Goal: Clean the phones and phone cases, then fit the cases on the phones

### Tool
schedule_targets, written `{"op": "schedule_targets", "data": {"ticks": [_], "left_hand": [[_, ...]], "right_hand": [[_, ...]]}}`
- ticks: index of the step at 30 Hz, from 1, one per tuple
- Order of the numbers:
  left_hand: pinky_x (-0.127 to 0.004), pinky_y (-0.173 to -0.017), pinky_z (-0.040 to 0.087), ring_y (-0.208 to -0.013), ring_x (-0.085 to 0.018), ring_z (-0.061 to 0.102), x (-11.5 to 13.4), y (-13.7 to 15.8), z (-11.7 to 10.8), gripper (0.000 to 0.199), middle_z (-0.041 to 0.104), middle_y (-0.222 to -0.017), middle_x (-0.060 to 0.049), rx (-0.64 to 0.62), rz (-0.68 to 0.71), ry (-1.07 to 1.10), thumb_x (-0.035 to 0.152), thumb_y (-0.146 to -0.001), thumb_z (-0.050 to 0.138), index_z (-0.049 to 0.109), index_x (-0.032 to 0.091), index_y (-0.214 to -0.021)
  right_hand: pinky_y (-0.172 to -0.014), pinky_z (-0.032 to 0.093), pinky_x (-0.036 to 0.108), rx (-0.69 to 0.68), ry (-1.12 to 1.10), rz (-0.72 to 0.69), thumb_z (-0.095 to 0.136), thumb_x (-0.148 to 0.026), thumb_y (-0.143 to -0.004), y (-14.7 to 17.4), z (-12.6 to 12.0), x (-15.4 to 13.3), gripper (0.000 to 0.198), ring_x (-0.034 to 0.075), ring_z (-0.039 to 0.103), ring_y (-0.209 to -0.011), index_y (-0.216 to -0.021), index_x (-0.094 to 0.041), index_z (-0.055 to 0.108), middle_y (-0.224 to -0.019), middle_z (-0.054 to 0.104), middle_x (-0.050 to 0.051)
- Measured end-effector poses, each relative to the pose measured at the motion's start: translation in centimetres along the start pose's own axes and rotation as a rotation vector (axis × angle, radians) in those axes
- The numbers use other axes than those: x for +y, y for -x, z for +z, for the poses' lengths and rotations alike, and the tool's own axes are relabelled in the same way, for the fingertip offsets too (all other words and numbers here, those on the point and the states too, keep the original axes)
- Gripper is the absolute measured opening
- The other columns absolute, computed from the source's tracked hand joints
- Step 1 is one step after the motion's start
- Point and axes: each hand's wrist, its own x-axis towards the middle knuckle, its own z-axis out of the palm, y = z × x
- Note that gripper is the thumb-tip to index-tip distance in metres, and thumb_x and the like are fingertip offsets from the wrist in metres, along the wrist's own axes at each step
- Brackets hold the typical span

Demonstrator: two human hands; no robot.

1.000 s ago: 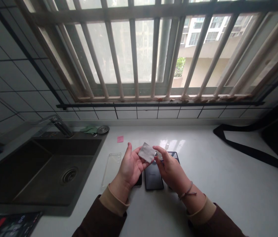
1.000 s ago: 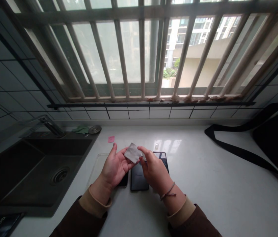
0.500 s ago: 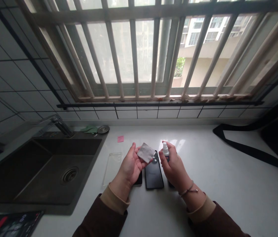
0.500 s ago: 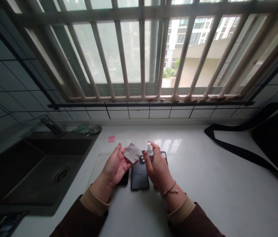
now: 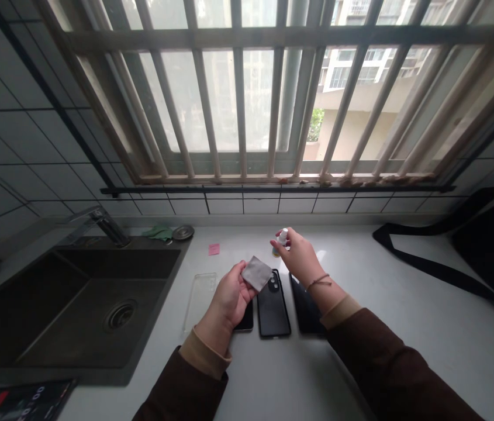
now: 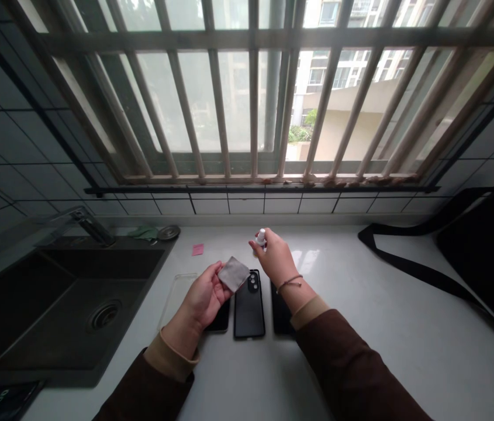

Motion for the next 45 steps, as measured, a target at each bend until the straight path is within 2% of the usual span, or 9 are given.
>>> {"op": "schedule_targets", "data": {"ticks": [8, 14, 21, 24, 26, 30, 33, 41, 45], "left_hand": [[-0.035, -0.086, 0.065, -0.091, -0.023, 0.078, -0.9, -0.6, -0.8, 0.017, 0.079, -0.106, -0.017, -0.076, 0.057, -0.074, 0.006, -0.089, 0.061, 0.072, 0.01, -0.101], [-0.035, -0.083, 0.065, -0.089, -0.022, 0.078, -0.6, -0.5, -0.5, 0.017, 0.079, -0.105, -0.017, -0.054, -0.004, -0.047, 0.017, -0.099, 0.055, 0.07, 0.01, -0.105], [-0.034, -0.08, 0.065, -0.087, -0.021, 0.078, -0.3, 0.0, -0.1, 0.018, 0.079, -0.105, -0.015, -0.052, -0.011, -0.033, 0.023, -0.102, 0.055, 0.069, 0.012, -0.106], [-0.03, -0.078, 0.064, -0.086, -0.019, 0.076, -0.6, 0.0, -0.3, 0.009, 0.078, -0.105, -0.014, -0.092, 0.042, -0.093, 0.018, -0.097, 0.066, 0.07, 0.012, -0.102], [-0.029, -0.077, 0.064, -0.084, -0.019, 0.075, -0.7, 0.1, -0.4, 0.009, 0.077, -0.104, -0.014, -0.119, 0.048, -0.131, 0.018, -0.094, 0.071, 0.071, 0.012, -0.101], [-0.033, -0.078, 0.064, -0.087, -0.02, 0.073, -0.8, 0.4, -0.5, 0.016, 0.076, -0.105, -0.012, -0.193, 0.047, -0.192, 0.022, -0.091, 0.076, 0.072, 0.014, -0.104], [-0.034, -0.078, 0.064, -0.091, -0.021, 0.073, -0.9, 0.9, -0.4, 0.024, 0.075, -0.107, -0.011, -0.237, 0.042, -0.255, 0.028, -0.088, 0.08, 0.073, 0.016, -0.107], [-0.038, -0.082, 0.063, -0.097, -0.025, 0.075, -0.8, 1.0, -0.2, 0.056, 0.076, -0.114, -0.013, -0.299, 0.093, -0.528, 0.05, -0.092, 0.074, 0.063, 0.021, -0.138], [-0.038, -0.083, 0.059, -0.091, -0.027, 0.077, 1.9, 1.5, -1.4, 0.044, 0.079, -0.101, -0.015, -0.063, 0.256, -0.946, 0.051, -0.102, 0.055, 0.065, 0.017, -0.128]], "right_hand": [[-0.072, 0.043, 0.028, -0.094, 0.092, -0.006, 0.079, -0.028, -0.092, -3.0, 3.8, 0.4, 0.021, 0.02, 0.068, -0.082, -0.105, -0.021, 0.063, -0.093, 0.075, 0.006], [-0.075, 0.046, 0.03, -0.114, 0.098, 0.027, 0.08, -0.028, -0.092, -2.8, 4.6, 0.5, 0.028, 0.023, 0.071, -0.087, -0.112, -0.021, 0.062, -0.098, 0.076, 0.008], [-0.088, 0.057, 0.039, -0.006, 0.025, 0.078, 0.078, -0.048, -0.09, -2.6, 2.6, 0.8, 0.058, 0.029, 0.071, -0.108, -0.132, -0.016, 0.054, -0.122, 0.071, 0.018], [-0.096, 0.056, 0.04, 0.075, -0.02, 0.008, 0.071, -0.053, -0.094, -1.4, 0.7, -0.6, 0.056, 0.03, 0.065, -0.122, -0.134, -0.017, 0.056, -0.137, 0.065, 0.02], [-0.09, 0.058, 0.04, 0.126, -0.118, -0.032, 0.064, -0.055, -0.099, 0.0, -0.6, -1.7, 0.049, 0.029, 0.068, -0.112, -0.129, -0.017, 0.062, -0.13, 0.068, 0.019], [-0.077, 0.058, 0.037, -0.255, -0.363, 0.213, 0.061, -0.061, -0.1, 3.6, -2.0, -2.8, 0.046, 0.027, 0.073, -0.092, -0.113, -0.02, 0.075, -0.102, 0.079, 0.012], [-0.077, 0.056, 0.035, -0.476, -0.508, 0.217, 0.063, -0.062, -0.099, 5.8, -1.9, -2.6, 0.047, 0.026, 0.073, -0.09, -0.104, -0.018, 0.08, -0.097, 0.08, 0.009], [-0.081, 0.057, 0.035, -0.337, -0.8, 0.347, 0.077, -0.064, -0.087, 7.5, -1.5, -1.8, 0.049, 0.025, 0.073, -0.088, -0.095, -0.016, 0.081, -0.093, 0.08, 0.008], [-0.085, 0.062, 0.034, -0.294, -0.98, 0.518, 0.083, -0.062, -0.083, 7.5, -1.9, -1.0, 0.05, 0.025, 0.075, -0.096, -0.103, -0.016, 0.08, -0.104, 0.081, 0.011]]}}
